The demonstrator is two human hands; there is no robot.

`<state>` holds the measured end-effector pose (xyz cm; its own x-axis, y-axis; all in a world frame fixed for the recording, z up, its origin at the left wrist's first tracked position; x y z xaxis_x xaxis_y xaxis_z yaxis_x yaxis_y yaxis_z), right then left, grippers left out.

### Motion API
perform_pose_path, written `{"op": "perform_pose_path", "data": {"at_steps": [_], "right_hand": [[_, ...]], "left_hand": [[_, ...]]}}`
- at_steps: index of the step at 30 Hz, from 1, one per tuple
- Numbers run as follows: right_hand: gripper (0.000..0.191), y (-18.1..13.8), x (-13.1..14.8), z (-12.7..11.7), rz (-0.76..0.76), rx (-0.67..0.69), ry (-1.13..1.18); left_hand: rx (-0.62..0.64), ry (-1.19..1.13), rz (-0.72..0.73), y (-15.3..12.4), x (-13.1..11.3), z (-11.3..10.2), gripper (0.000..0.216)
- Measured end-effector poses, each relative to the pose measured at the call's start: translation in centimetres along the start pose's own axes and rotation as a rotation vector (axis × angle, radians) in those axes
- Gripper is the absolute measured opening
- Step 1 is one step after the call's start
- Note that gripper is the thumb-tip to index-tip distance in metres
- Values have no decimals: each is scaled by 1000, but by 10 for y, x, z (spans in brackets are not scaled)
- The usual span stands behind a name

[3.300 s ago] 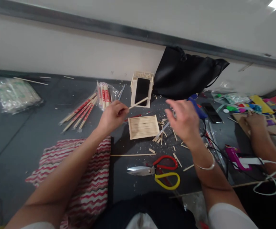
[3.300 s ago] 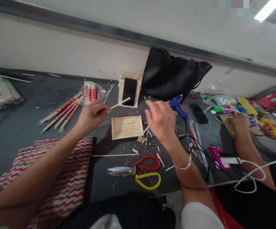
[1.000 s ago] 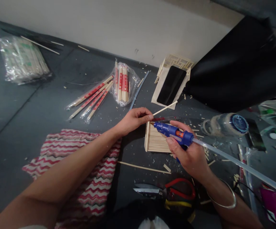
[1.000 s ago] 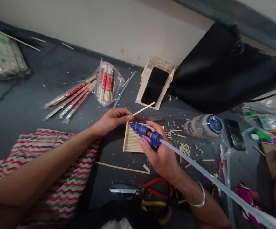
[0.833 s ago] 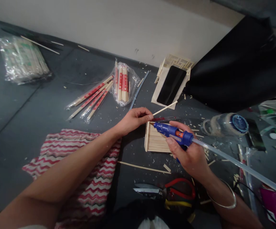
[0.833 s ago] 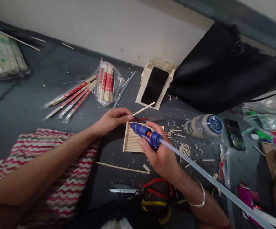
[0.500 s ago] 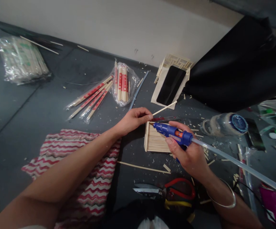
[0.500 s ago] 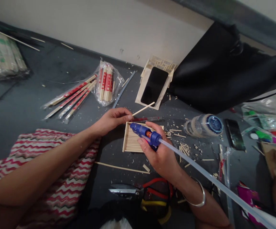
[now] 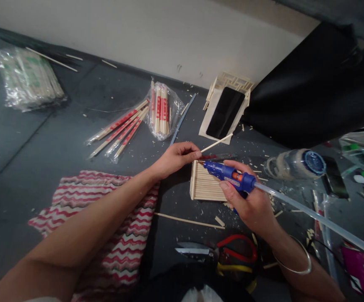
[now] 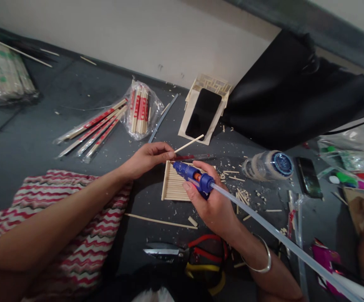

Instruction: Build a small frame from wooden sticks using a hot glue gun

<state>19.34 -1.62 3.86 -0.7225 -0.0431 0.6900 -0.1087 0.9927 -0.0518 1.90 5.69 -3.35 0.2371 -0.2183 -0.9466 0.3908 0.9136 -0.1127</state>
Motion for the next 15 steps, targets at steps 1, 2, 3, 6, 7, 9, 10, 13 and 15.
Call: {"op": "perform_pose_path", "data": {"at_steps": [1, 2, 3, 6, 7, 9, 10, 13, 15], "right_hand": [[43, 0, 0, 0, 1, 2, -2], [43, 0, 0, 0, 2, 3, -4], [43, 0, 0, -1, 3, 2, -8], [42, -1, 1, -3, 5, -15, -24], [42, -1, 1, -4, 3, -20, -29], [41, -2, 2, -5, -3, -24, -36], [41, -2, 3, -5, -6, -23, -39], [41, -4, 2, -6, -11, -36, -55], [42, -5, 0, -8, -20, -60, -60]], "left_hand": [[0, -1, -2, 0, 0, 0, 32], [0, -3, -5, 0, 0, 0, 32], [0, -4, -7, 0, 0, 0, 32], [3, -7, -7, 0, 0, 0, 32], [5, -5, -3, 0, 0, 0, 32], [7, 3, 4, 0, 0, 0, 32], [7, 7, 5, 0, 0, 0, 32], [3, 11, 1, 1, 2, 0, 33], [4, 15, 1, 1, 2, 0, 33]]}}
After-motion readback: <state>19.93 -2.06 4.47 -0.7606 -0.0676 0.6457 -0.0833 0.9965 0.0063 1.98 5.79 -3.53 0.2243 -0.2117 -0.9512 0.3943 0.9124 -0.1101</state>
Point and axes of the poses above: each hand's wrist, its own y-axis towards the middle knuckle, its own z-axis out of the palm, x = y × z, the point moved 8 cm from there along y, towards the middle knuckle, and after that the axes turned 11 degrees about -y, right-handed, at the moved point
